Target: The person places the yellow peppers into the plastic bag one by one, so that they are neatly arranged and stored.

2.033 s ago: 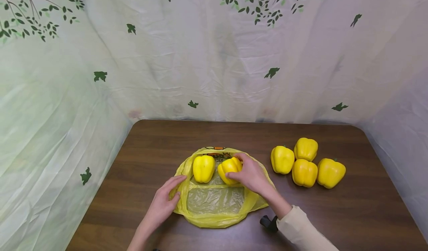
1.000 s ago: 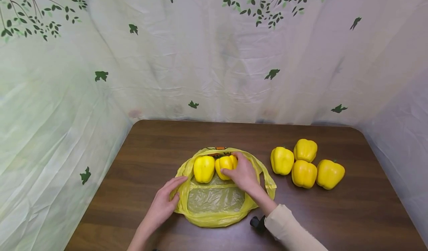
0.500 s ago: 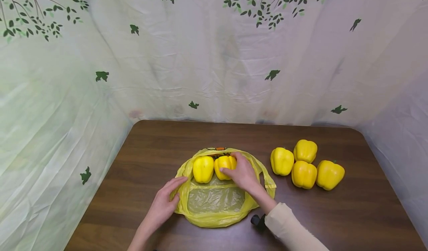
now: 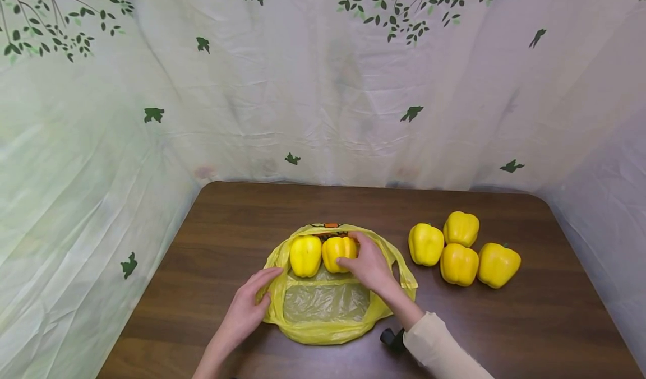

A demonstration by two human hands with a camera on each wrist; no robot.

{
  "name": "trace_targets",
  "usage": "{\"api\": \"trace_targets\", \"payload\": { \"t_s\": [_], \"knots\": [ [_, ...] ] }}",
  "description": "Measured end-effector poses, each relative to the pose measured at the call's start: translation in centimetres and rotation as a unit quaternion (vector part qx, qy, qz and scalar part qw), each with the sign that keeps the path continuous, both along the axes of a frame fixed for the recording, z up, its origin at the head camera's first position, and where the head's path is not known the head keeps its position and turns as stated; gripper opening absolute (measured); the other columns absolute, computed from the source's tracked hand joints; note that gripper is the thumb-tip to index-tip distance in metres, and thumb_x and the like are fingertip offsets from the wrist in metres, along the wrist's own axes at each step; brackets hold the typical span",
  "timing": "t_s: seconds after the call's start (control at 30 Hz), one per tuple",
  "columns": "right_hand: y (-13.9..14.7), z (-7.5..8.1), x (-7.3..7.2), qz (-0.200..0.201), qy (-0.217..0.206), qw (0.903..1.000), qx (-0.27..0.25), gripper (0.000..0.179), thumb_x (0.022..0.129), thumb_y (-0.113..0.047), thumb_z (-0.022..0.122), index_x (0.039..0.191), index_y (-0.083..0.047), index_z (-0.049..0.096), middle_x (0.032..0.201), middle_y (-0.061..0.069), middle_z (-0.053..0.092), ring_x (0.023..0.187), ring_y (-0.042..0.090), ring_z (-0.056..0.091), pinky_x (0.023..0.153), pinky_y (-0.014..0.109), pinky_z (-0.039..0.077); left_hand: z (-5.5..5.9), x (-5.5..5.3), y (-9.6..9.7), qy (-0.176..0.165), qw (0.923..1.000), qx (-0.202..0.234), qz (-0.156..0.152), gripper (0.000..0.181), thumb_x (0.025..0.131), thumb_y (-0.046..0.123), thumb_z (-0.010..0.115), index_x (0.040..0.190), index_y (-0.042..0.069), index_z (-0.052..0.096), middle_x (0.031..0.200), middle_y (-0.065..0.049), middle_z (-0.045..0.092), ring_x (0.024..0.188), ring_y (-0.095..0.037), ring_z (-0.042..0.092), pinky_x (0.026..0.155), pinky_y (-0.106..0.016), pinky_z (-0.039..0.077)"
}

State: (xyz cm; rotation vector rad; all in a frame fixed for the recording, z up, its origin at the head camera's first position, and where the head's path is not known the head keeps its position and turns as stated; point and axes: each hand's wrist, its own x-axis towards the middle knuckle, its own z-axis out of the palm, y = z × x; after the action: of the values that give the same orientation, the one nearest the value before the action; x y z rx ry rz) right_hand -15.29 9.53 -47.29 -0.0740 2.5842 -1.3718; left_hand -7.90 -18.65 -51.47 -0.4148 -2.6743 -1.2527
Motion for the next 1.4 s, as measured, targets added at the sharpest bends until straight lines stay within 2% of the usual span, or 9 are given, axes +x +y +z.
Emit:
{"api": "trace_targets", "payload": {
  "t_s": [0.4,0.6,0.73,1.07,1.27,1.4],
  "knots": [
    [0.9,0.2,1.2,-0.013,0.004,0.9997,-0.018,0.063,0.084,-0.019,0.078,0.14,-0.01,0.051,0.141,0.013,0.052,0.116,0.033,0.059,0.083,0.045,0.055,0.1,0.0,0.1,-0.009,0.9999,0.006,-0.001,0.054,0.078,-0.02,0.06,0.125,0.005,0.066,0.13,-0.003,0.06,0.125,-0.024,0.051,0.106,-0.047,0.04],
    [1.5,0.2,1.9,0.0,0.026,0.9987,-0.043,0.06,0.086,-0.016,0.076,0.14,-0.008,0.05,0.142,0.015,0.05,0.118,0.037,0.057,0.087,0.048,0.054,0.2,0.0,0.1,-0.014,0.9999,0.005,-0.001,0.054,0.078,-0.02,0.06,0.126,0.004,0.066,0.131,-0.003,0.06,0.125,-0.024,0.051,0.106,-0.046,0.04],
    [2.0,0.2,2.4,-0.005,0.032,0.9982,-0.05,0.061,0.087,-0.018,0.075,0.141,-0.007,0.049,0.142,0.014,0.05,0.12,0.037,0.055,0.089,0.048,0.053,0.2,0.0,0.1,-0.016,0.9999,0.002,-0.001,0.053,0.079,-0.019,0.061,0.126,0.004,0.066,0.131,-0.004,0.06,0.125,-0.024,0.052,0.106,-0.046,0.04],
    [3.7,0.7,4.0,-0.023,0.042,0.9987,-0.019,0.06,0.086,-0.021,0.076,0.14,-0.009,0.052,0.139,0.014,0.053,0.115,0.034,0.058,0.087,0.046,0.054,0.3,0.0,0.2,-0.019,0.9998,0.009,0.002,0.053,0.079,-0.019,0.061,0.126,0.005,0.066,0.131,-0.001,0.06,0.126,-0.022,0.051,0.106,-0.045,0.039],
    [4.8,0.8,4.8,-0.013,0.052,0.9985,0.01,0.058,0.088,-0.026,0.074,0.139,-0.009,0.051,0.139,0.013,0.053,0.117,0.033,0.057,0.09,0.048,0.053,0.3,0.0,0.3,-0.021,0.9997,0.013,0.004,0.052,0.079,-0.019,0.061,0.126,0.004,0.066,0.13,-0.001,0.06,0.125,-0.022,0.051,0.106,-0.046,0.04],
    [5.7,1.2,5.5,-0.016,0.044,0.9983,0.034,0.059,0.088,-0.029,0.074,0.14,-0.012,0.051,0.134,0.016,0.056,0.11,0.034,0.061,0.085,0.047,0.054,0.3,0.0,0.3,-0.025,0.9995,0.016,0.004,0.052,0.08,-0.018,0.06,0.126,0.004,0.065,0.13,-0.001,0.06,0.125,-0.022,0.051,0.106,-0.046,0.04]
  ]
}}
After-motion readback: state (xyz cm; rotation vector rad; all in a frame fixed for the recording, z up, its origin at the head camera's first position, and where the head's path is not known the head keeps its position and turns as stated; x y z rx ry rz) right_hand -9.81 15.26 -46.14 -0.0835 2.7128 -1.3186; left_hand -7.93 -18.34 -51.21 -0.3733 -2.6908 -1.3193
